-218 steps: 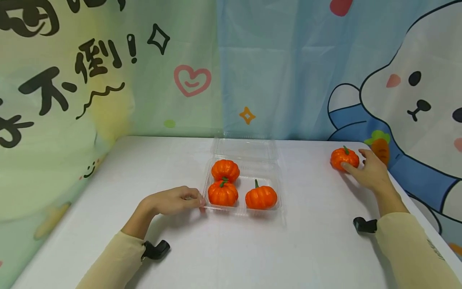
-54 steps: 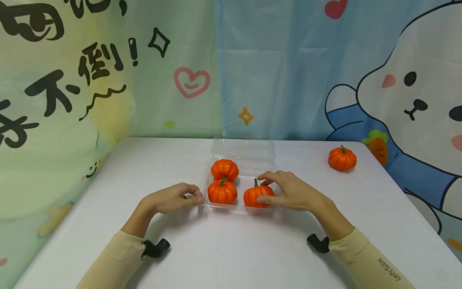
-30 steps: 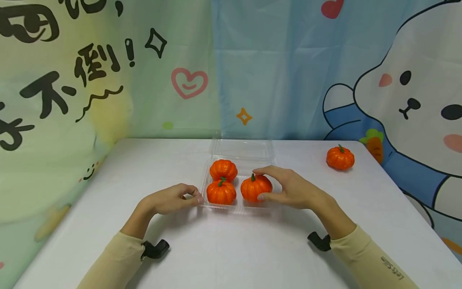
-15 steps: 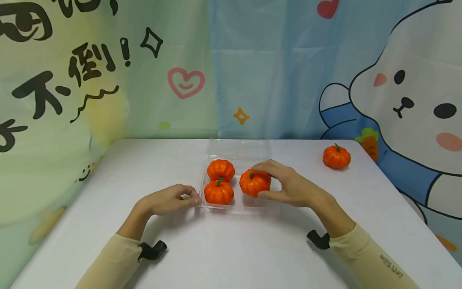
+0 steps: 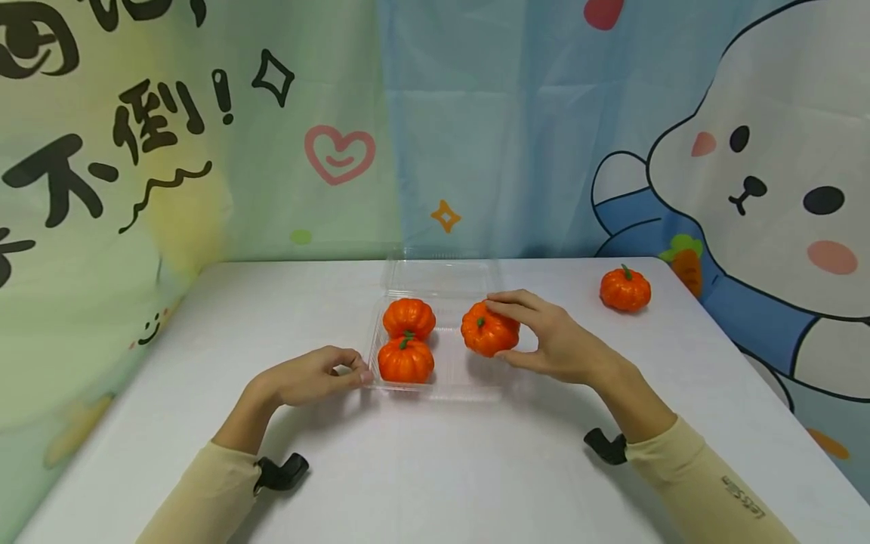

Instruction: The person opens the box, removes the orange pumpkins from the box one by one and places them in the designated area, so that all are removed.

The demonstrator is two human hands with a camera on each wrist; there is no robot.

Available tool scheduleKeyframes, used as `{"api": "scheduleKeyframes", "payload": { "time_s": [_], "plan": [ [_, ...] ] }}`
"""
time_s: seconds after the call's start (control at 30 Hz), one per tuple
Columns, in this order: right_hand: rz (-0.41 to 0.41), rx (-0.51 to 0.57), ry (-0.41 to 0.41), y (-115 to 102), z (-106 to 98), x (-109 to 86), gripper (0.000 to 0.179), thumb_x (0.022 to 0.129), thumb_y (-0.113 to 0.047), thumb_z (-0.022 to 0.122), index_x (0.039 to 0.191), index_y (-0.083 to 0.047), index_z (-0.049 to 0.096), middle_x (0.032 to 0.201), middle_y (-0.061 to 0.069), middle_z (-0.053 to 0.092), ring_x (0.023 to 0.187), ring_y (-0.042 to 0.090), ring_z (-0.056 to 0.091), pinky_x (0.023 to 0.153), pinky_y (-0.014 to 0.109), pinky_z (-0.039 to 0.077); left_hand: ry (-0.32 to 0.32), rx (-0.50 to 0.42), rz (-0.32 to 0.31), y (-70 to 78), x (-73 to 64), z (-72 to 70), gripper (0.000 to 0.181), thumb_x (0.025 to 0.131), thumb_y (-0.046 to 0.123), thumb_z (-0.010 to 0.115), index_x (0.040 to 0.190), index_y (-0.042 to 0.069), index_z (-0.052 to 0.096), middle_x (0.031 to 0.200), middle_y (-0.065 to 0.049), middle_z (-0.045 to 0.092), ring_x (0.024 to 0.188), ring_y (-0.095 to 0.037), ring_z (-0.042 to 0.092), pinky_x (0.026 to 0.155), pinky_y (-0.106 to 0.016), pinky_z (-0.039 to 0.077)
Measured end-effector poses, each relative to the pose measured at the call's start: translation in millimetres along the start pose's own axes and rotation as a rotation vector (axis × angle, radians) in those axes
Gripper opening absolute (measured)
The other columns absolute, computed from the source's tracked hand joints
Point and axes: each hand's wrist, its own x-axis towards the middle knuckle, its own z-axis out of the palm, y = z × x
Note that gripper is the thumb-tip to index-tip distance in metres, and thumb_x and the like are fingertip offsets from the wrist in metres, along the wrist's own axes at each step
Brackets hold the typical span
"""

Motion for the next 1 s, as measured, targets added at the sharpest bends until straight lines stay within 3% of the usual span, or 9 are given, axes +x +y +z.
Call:
{"api": "scheduleKeyframes", "payload": {
  "time_s": [0.3,0.57,1.0],
  "plan": [
    [0.006,-0.08,0.079,9.2,-4.3,-6.8,0.073,0.08,-0.013,0.089,0.144,-0.006,0.056,0.147,0.009,0.054,0.13,0.028,0.057,0.099,0.042,0.053,0.001,0.006,0.001,0.1,0.7,-1.0,0.024,0.105,0.034,0.059,0.107,0.013,0.07,0.109,0.003,0.069,0.109,-0.019,0.056,0.098,-0.041,0.042],
    [0.004,-0.076,0.113,17.3,-9.4,-14.3,0.074,0.079,-0.01,0.09,0.144,-0.006,0.056,0.148,0.01,0.053,0.131,0.028,0.056,0.107,0.012,0.037,-0.002,-0.001,-0.008,-0.2,0.1,-1.5,0.024,0.105,0.034,0.058,0.108,0.014,0.07,0.11,0.003,0.068,0.11,-0.02,0.055,0.097,-0.042,0.041],
    [0.076,-0.139,0.199,33.0,-20.1,-32.4,0.076,0.077,-0.009,0.09,0.145,-0.004,0.055,0.147,0.014,0.052,0.131,0.033,0.054,0.107,0.007,0.03,-0.007,-0.005,-0.005,-0.9,0.1,-1.6,0.024,0.105,0.034,0.058,0.109,0.013,0.07,0.11,0.002,0.068,0.109,-0.02,0.055,0.097,-0.041,0.041]
  ]
}}
